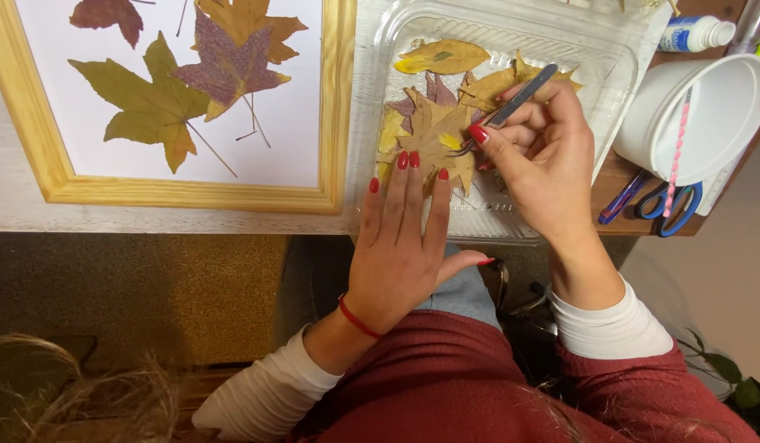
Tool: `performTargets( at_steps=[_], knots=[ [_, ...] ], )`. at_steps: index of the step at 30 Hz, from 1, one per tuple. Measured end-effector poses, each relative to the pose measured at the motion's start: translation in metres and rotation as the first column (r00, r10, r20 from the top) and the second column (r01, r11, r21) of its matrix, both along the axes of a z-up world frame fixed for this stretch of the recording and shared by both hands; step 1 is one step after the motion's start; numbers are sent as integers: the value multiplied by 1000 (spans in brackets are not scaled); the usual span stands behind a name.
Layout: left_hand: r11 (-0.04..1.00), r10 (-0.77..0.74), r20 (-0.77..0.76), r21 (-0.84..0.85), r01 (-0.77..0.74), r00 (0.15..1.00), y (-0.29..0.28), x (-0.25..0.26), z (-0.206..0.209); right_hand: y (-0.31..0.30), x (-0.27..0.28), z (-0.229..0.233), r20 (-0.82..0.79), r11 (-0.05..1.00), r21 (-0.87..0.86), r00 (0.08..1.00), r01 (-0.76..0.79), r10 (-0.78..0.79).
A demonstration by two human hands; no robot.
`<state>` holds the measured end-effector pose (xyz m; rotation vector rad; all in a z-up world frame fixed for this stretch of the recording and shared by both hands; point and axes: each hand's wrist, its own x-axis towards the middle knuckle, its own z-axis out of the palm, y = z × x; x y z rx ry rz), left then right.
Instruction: The recorder is creating a framed artwork by selecting and arranging various dried leaves from a container onto a white sheet of paper inside a frame, using tweezers for precise placement and a pen or brush to adjust them.
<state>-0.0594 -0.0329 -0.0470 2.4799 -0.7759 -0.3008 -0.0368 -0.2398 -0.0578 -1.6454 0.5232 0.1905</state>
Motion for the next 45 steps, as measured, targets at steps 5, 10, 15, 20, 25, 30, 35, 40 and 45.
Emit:
performTargets(
  at_steps=[5,10,15,20,25,30,35,40,45],
  knots=[
    [1000,2,-10,4,-2,1000,0,2,1,4,4,0,-20,999,52,1000,-7,8],
    [999,-7,14,-38,8,1000,6,7,8,-5,1,5,-43,997,78,999,5,-2],
    [990,-70,260,-100,99,963,13,13,16,-19,-13,21,-54,992,115,998,44,-38],
    [962,-67,307,-234,143,949,9,27,25,-23,-33,39,-39,982,143,992,122,-117],
    [903,-35,303,-399,160,952,3,35,25,-27,-45,51,29,966,196,983,172,-181],
    [860,27,292,-495,127,956,0,45,28,-34,-42,59,84,908,290,937,301,-338],
    [587,207,-365,-696,-414,908,-19,27,26,-44,-44,56,101,895,273,914,353,-392],
    [90,-179,-930,-342,-936,322,-33,20,11,-44,-47,49,117,900,271,916,341,-383],
    [-12,-370,-928,-39,-999,41,-41,21,18,-48,-54,39,143,938,215,942,271,-304]
  ],
)
